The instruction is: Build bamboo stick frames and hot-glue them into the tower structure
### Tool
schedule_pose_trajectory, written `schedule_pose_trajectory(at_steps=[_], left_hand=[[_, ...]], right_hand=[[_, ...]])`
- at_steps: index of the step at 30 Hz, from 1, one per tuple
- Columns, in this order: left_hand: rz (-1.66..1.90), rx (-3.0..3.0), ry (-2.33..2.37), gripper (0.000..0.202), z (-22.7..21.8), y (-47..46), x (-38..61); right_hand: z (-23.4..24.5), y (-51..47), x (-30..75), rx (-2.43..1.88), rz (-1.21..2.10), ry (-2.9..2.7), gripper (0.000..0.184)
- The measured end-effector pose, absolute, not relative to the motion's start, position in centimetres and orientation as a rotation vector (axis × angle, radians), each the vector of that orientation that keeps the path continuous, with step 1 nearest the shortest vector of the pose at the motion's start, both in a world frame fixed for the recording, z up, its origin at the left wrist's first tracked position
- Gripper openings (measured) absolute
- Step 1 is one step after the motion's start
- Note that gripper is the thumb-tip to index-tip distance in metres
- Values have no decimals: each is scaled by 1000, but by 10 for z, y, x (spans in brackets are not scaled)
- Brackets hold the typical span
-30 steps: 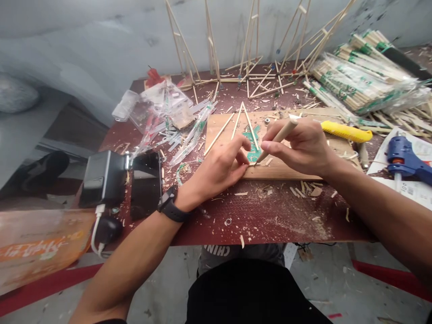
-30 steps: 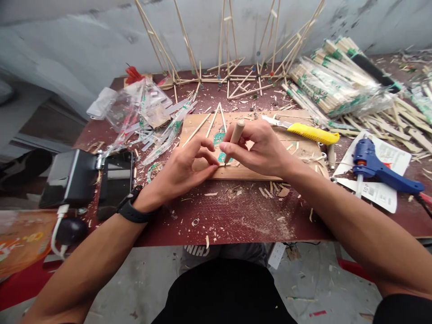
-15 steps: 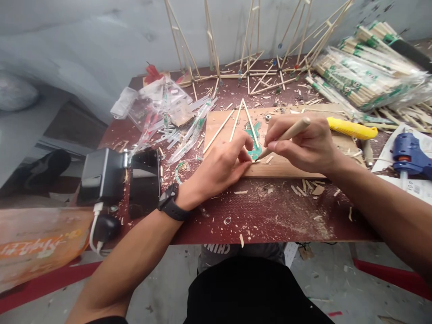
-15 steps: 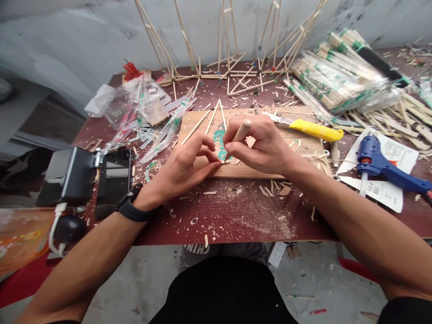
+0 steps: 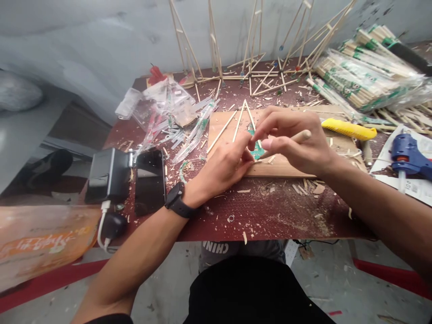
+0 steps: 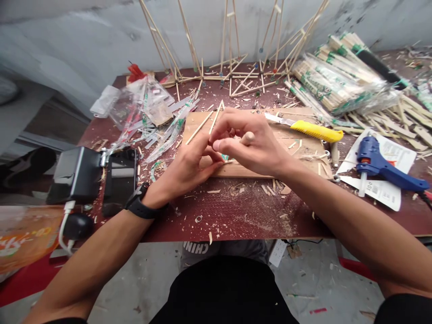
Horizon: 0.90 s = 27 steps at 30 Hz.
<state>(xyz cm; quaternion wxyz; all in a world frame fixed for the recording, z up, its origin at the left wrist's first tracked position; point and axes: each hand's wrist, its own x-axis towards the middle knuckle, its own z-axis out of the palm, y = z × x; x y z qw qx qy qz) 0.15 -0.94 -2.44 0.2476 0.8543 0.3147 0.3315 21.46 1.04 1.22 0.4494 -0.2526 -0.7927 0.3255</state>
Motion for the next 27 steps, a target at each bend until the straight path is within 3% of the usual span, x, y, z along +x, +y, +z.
schedule_pose_trajectory(at_steps=[2, 8, 14, 27], left_hand=[[895, 2297, 857, 30, -25, -9, 2], [920, 2284, 877, 30, -27, -11, 2], [921, 2284, 871, 33, -27, -12, 2], [944, 2308, 850, 30, -29, -8, 0]], right_hand=[[13, 9, 205, -668, 890, -1836, 16], [18, 11, 186, -592, 1228, -1503, 59], [25, 16, 200, -462, 1599, -1431, 58], [19, 29, 209, -581, 1774, -1540, 56]])
